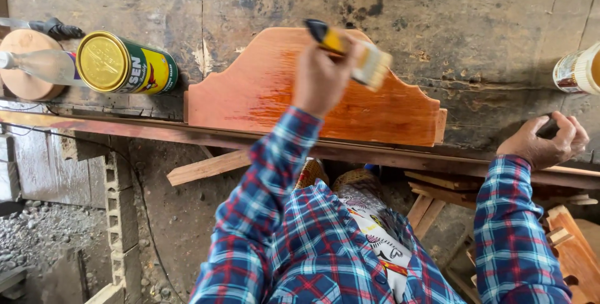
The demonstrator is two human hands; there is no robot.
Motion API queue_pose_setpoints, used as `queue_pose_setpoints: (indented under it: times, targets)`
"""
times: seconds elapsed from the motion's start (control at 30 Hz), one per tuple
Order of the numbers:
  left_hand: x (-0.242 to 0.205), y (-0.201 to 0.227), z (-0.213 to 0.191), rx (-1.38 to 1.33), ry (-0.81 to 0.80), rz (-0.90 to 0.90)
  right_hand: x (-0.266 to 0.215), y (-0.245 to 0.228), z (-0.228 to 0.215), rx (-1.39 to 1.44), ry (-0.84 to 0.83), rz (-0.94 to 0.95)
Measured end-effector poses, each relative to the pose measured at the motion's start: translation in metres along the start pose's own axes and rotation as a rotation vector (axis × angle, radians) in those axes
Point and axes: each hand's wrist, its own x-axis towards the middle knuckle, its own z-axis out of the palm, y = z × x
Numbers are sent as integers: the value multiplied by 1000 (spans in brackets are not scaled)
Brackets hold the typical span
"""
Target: Applying wood stain to decorative wooden panels using a paintbrush at a natural pace
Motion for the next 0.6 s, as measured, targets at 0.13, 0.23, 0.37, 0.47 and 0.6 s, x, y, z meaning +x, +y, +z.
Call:
queue_pose_setpoints:
  times: [0.13,0.23,0.37,0.47,0.6]
  targets:
    - [-11,-5,49,9,-102,-49,2,-3,-4,46,-33,-3]
    - [-8,-16,42,-28,-113,-86,1,-2,-3,71,-13,-1]
    - [6,-54,-8,128,58,-66,-1,5,0,29,-4,-18]
    - [7,-64,-64,291,262,10,-2,4,3,26,-5,4]
    - [-17,-37,-96,425,407,182,-1,5,0,8,10,-55]
